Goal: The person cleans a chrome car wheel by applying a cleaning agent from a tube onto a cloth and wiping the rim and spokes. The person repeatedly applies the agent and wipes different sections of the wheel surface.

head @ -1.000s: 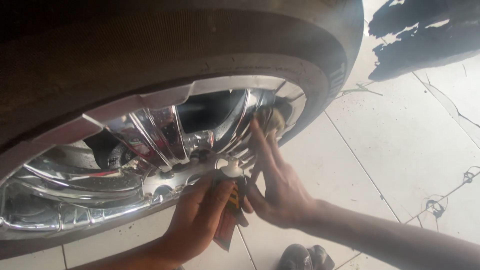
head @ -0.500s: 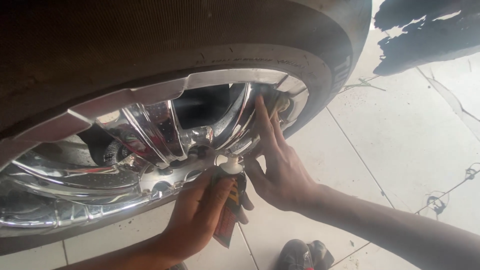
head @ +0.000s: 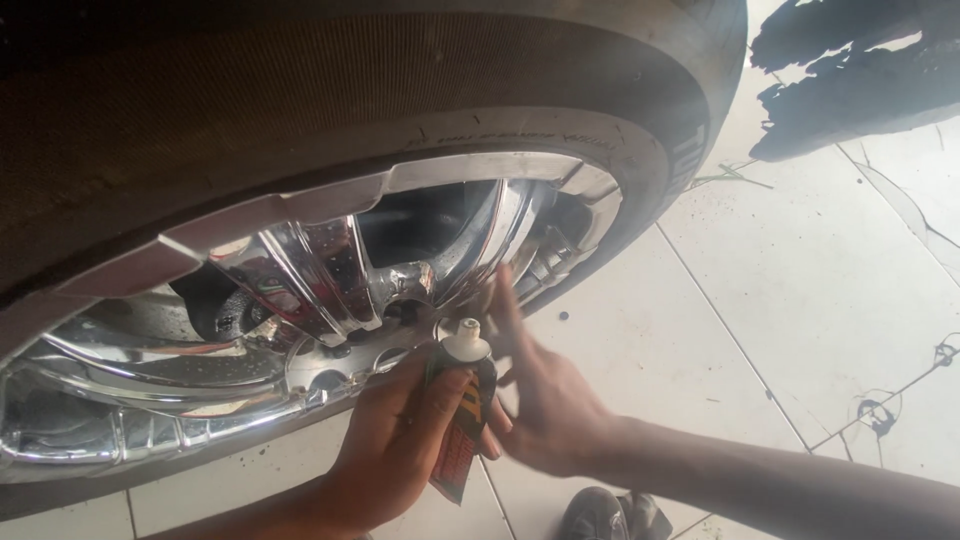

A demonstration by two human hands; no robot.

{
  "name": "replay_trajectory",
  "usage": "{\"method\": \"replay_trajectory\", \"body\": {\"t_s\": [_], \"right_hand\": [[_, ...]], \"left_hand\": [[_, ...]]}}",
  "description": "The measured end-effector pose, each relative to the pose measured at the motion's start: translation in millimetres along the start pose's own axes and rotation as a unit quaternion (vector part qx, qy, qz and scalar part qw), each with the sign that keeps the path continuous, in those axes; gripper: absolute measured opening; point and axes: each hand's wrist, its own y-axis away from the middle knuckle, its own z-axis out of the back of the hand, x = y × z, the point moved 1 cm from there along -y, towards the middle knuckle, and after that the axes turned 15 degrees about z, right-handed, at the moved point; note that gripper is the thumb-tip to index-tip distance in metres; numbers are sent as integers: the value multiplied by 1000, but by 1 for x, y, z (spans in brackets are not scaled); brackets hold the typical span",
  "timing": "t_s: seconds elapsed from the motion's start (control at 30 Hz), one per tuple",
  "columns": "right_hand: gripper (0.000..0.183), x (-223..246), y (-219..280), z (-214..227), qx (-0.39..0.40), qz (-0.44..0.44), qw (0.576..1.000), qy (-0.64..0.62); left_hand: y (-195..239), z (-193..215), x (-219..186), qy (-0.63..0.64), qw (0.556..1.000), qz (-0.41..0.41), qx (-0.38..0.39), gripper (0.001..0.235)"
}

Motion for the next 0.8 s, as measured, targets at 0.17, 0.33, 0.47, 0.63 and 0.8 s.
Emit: {"method": "replay_trajectory", "body": {"t_s": [0.17, 0.33, 0.47, 0.63, 0.8], "right_hand": [[115, -4, 5, -9, -1, 31, 999, -36], [73, -7, 8, -4, -93, 171, 976, 101], [91, 5, 7, 9, -104, -111, 981, -121], [84, 10, 9, 11, -210, -16, 973, -95], [78, 8, 11, 22, -191, 132, 972, -12]], "left_hand": [[4, 5, 2, -15, 1000, 2, 2, 34], [10, 23, 10, -32, 999, 32, -29, 33], [8, 24, 9, -23, 997, 67, -43, 31], [13, 19, 11, -59, 998, 26, -27, 29], [17, 17, 7, -47, 998, 18, -27, 28]]}}
